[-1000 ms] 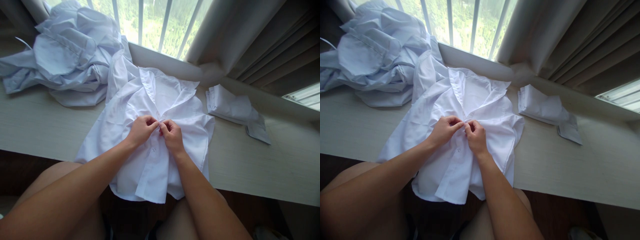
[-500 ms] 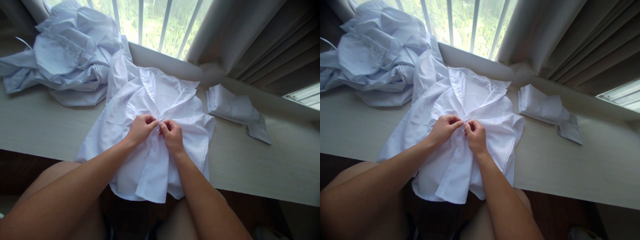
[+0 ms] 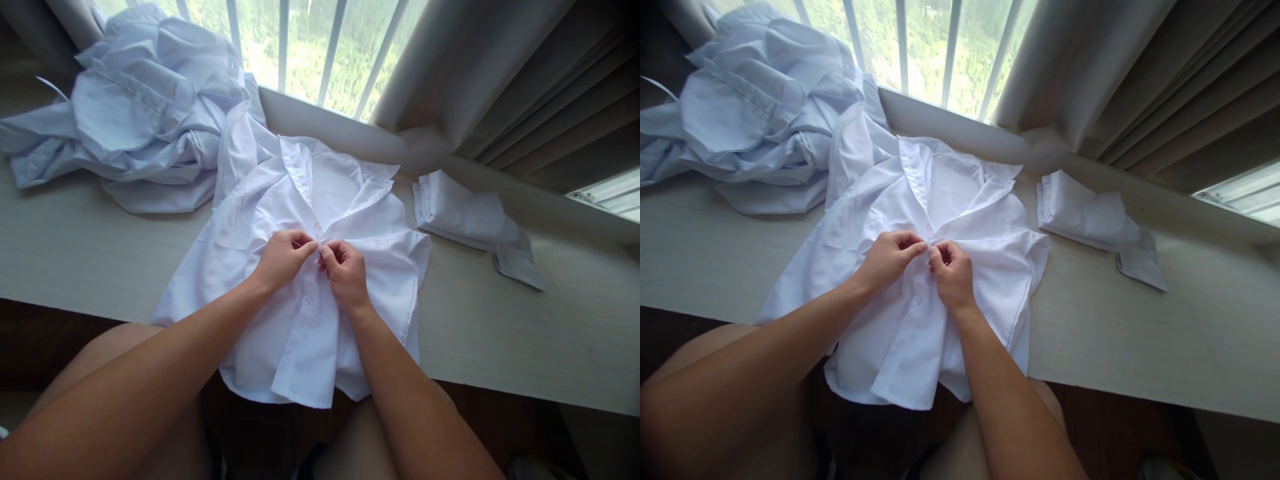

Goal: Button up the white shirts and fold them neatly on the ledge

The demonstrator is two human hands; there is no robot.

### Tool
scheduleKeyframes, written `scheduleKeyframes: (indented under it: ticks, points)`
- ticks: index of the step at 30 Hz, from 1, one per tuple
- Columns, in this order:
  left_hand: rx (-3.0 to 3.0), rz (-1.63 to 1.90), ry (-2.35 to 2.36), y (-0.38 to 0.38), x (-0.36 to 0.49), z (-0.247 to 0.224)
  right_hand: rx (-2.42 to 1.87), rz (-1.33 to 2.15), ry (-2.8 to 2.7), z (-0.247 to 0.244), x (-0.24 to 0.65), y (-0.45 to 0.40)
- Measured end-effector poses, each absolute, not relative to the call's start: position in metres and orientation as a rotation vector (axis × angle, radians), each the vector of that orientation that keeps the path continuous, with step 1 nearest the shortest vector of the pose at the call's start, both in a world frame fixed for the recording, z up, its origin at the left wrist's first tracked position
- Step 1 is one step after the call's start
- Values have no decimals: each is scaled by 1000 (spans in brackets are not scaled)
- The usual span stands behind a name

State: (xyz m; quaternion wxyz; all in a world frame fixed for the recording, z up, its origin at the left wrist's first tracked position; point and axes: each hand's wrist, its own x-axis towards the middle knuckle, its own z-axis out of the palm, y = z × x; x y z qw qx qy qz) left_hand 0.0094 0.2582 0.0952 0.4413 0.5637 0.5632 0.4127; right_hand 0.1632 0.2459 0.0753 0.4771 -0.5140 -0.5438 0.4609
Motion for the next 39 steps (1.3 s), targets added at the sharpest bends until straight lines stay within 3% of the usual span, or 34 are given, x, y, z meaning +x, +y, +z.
scheduleKeyframes:
  ticks: [39]
  points:
    - [1408,1005,1391,260,7,93,-1228,1150,-1322,76,163,245]
